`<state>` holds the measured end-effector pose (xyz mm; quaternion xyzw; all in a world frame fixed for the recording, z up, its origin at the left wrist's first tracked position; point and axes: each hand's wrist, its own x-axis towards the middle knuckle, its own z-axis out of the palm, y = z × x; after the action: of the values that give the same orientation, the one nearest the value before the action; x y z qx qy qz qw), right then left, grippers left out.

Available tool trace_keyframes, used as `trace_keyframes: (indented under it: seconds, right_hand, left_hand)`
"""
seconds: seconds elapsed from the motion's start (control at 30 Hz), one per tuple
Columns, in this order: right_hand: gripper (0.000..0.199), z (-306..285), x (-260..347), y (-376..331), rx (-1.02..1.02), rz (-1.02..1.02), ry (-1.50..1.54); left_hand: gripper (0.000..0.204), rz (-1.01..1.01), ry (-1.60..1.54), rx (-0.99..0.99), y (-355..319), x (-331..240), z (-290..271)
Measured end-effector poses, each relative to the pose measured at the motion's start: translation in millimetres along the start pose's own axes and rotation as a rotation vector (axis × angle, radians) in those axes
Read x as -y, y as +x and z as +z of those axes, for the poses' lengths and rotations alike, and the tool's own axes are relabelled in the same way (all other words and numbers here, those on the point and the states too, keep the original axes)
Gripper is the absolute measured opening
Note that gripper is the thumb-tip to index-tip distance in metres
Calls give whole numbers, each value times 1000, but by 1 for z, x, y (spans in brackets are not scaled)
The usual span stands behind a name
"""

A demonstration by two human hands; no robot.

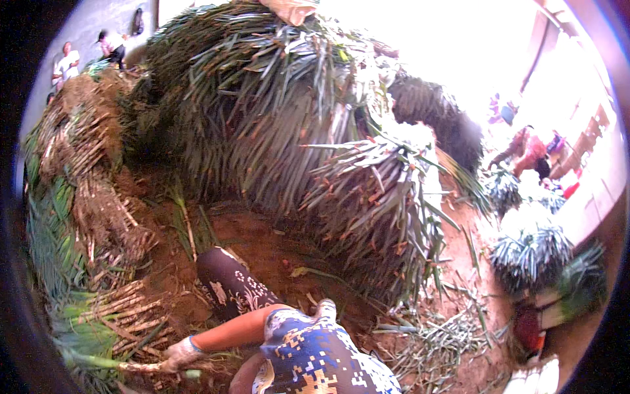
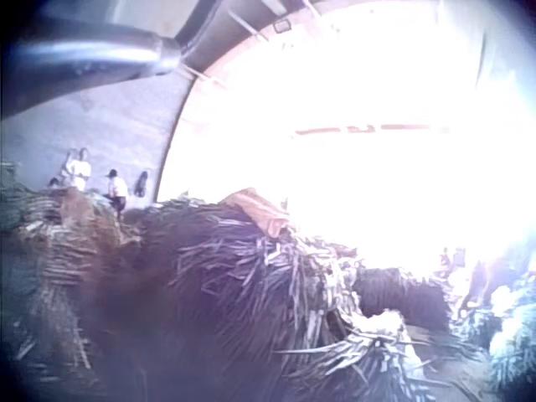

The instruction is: The person sits on the ground and cleans harvested green onions by hand. They pick up individual onions, remove the root ends and outer layers, and place the cleaned vegetables into a pile.

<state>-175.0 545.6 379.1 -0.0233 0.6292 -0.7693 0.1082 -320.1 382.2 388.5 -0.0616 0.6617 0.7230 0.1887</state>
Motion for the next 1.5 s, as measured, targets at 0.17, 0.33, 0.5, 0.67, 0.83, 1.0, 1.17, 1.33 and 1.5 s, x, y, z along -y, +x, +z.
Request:
trace_keyframes:
  seconds: [0.17,0.33,0.5,0.67,0.83,1.0,1.17,1.33,1.5]
  right_hand:
    - [46,-5,-179,26,336,-6,-24]
    - [48,6,-119,54,195,-17,-456]
    - [48,37,-22,87,-308,-124,-501]
    - [44,40,-37,113,-264,-124,-451]
    - [8,30,-82,147,-199,-623,-1057]
    - [21,22,-31,106,-32,57,-89]
    - [34,14,-70,117,-187,-102,-35]
    - [39,43,-17,124,-135,-204,-296]
    - [36,46,-5,135,-158,-260,-275]
  left_hand:
    - [33,-73,-156,26,27,33,-22]
    - [36,-185,-368,-64,49,40,-53]
    - [58,-250,-300,293,68,50,-57]
    - [64,-137,-325,273,71,56,-75]
    - [50,31,-405,321,13,-2,-28]
    - [42,178,-148,177,41,-5,-54]
    - [48,140,-404,133,35,-16,-40]
    - [43,79,-493,111,35,-1,-59]
    - [33,122,-460,126,41,-1,-46]
